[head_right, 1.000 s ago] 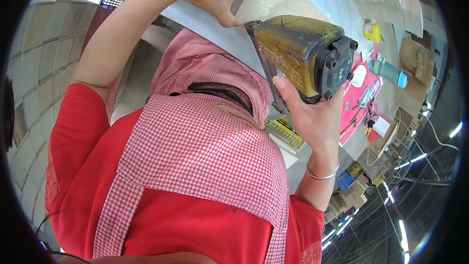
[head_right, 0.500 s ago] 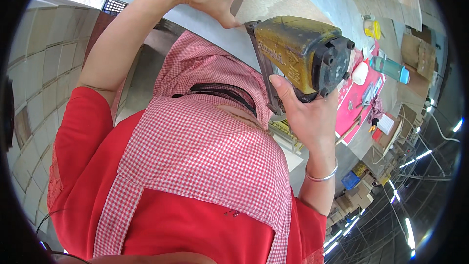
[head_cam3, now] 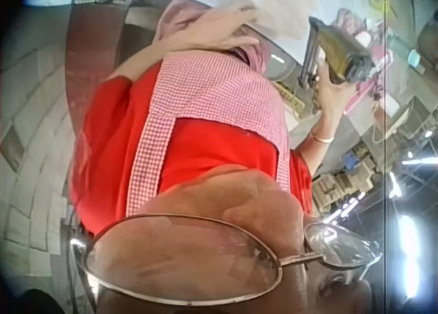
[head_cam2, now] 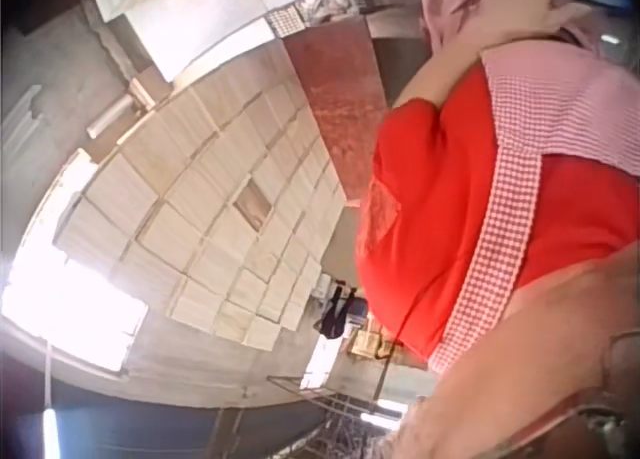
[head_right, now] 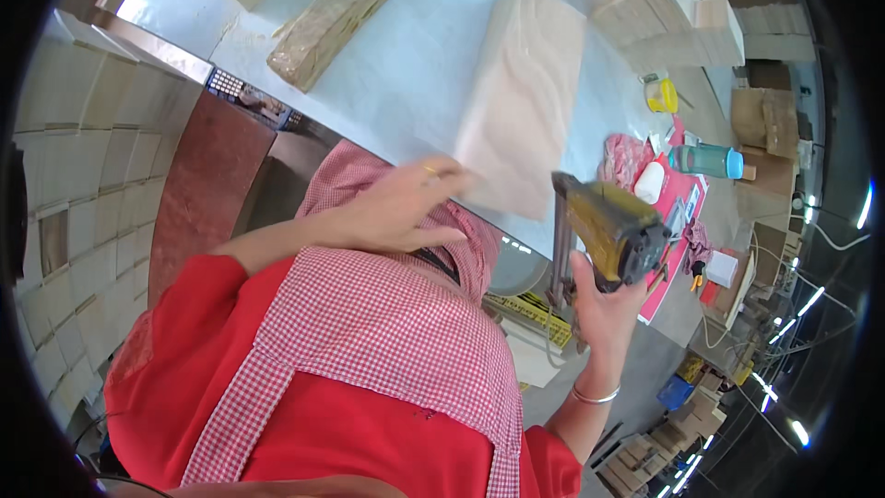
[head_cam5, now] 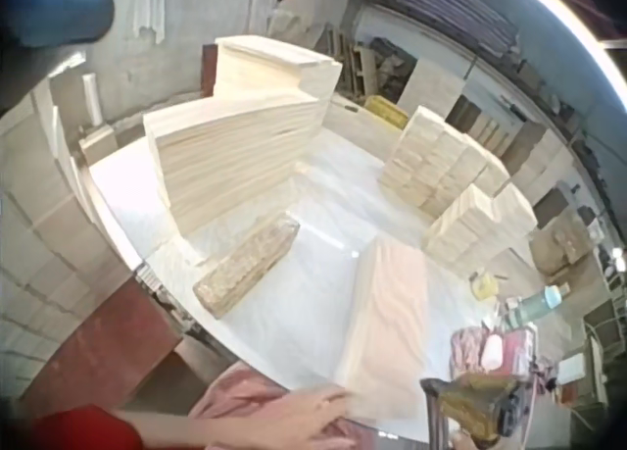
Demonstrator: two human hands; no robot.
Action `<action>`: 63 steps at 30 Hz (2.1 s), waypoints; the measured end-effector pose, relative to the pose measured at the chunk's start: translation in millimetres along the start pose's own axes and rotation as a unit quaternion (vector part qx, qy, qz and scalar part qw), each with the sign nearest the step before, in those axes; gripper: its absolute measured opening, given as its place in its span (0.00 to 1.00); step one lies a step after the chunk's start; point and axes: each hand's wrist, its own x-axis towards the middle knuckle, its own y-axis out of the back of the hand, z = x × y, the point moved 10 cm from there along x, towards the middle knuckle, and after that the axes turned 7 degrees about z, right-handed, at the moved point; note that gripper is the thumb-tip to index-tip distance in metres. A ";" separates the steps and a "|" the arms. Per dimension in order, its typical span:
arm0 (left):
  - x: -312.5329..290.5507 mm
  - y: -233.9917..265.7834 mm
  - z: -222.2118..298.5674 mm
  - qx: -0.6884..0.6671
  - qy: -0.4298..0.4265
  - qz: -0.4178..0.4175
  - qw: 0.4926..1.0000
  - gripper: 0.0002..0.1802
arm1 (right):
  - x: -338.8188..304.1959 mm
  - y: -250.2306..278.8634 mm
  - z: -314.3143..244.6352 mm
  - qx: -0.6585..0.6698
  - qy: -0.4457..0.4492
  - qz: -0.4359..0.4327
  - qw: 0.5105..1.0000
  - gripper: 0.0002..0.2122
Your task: Assembling small wooden boxes by gluing and stapling wood pieces together.
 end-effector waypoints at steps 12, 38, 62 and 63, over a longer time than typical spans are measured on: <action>271.6 16.2 -90.8 0.055 0.075 -0.028 0.995 0.16 | -12.4 47.9 71.6 0.007 0.017 0.004 1.000 0.13; 286.4 0.7 -143.8 0.110 0.010 0.056 0.992 0.16 | -2.9 27.4 52.3 -0.002 0.069 -0.042 0.997 0.16; 279.1 3.6 -140.5 0.083 0.018 0.060 0.995 0.17 | -11.8 35.6 65.8 0.037 -0.004 -0.026 0.999 0.17; 279.6 3.0 -140.6 0.088 0.021 0.055 0.994 0.17 | -13.6 34.3 65.3 0.034 0.008 -0.028 0.999 0.16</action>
